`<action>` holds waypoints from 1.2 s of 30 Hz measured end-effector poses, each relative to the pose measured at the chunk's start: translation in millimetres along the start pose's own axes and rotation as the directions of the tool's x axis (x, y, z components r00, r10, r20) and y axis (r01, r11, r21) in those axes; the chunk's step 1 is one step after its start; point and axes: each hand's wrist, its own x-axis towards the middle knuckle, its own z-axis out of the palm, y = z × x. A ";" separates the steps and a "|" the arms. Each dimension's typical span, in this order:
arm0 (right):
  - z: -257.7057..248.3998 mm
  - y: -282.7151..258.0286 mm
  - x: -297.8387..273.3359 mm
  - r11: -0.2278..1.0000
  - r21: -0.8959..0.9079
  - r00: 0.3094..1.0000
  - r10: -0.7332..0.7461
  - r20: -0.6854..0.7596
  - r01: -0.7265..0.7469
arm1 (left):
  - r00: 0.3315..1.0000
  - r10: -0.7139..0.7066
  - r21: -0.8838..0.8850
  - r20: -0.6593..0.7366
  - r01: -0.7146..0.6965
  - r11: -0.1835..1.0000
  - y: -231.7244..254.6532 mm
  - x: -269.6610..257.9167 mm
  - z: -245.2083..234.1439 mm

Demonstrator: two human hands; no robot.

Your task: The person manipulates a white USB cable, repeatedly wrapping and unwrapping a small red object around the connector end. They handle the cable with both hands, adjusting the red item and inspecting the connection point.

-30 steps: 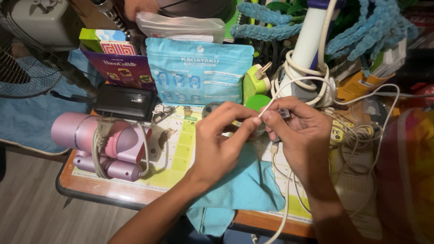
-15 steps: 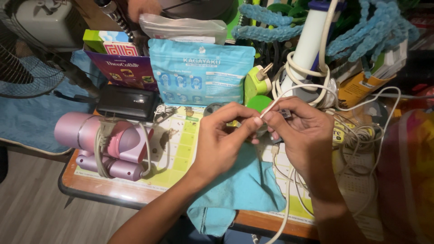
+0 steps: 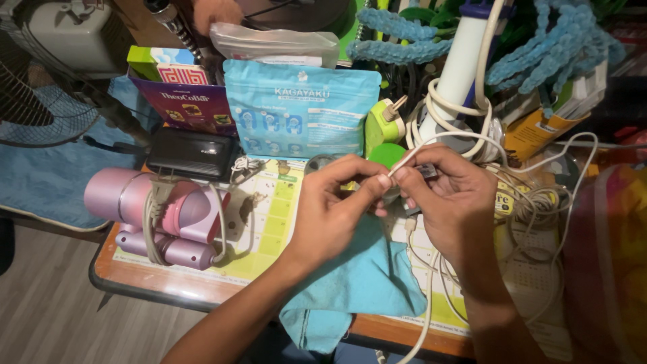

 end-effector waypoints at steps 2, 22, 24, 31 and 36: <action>1.2 -0.6 -0.7 1.000 -0.001 1.000 -0.011 -0.002 0.011 | 1.000 -0.011 -0.004 0.000 0.011 1.000 -0.1 0.5 0.3; 2.4 -7.9 -1.4 0.995 0.010 0.994 0.104 -0.013 -0.104 | 0.924 -0.231 -0.326 0.307 0.329 0.886 -3.7 5.8 -15.4; 3.2 -9.0 -1.3 0.992 0.065 0.994 0.106 0.001 -0.106 | 0.913 -0.247 -0.341 0.326 0.357 0.870 -0.4 5.6 -16.2; 4.2 -13.5 -2.1 0.991 0.089 0.995 0.099 0.020 -0.100 | 0.907 -0.249 -0.378 0.339 0.374 0.847 6.1 5.9 -17.2; 5.8 -15.9 -2.8 0.995 0.046 0.996 0.091 0.004 -0.091 | 0.911 -0.262 -0.383 0.317 0.376 0.844 6.7 5.2 -16.7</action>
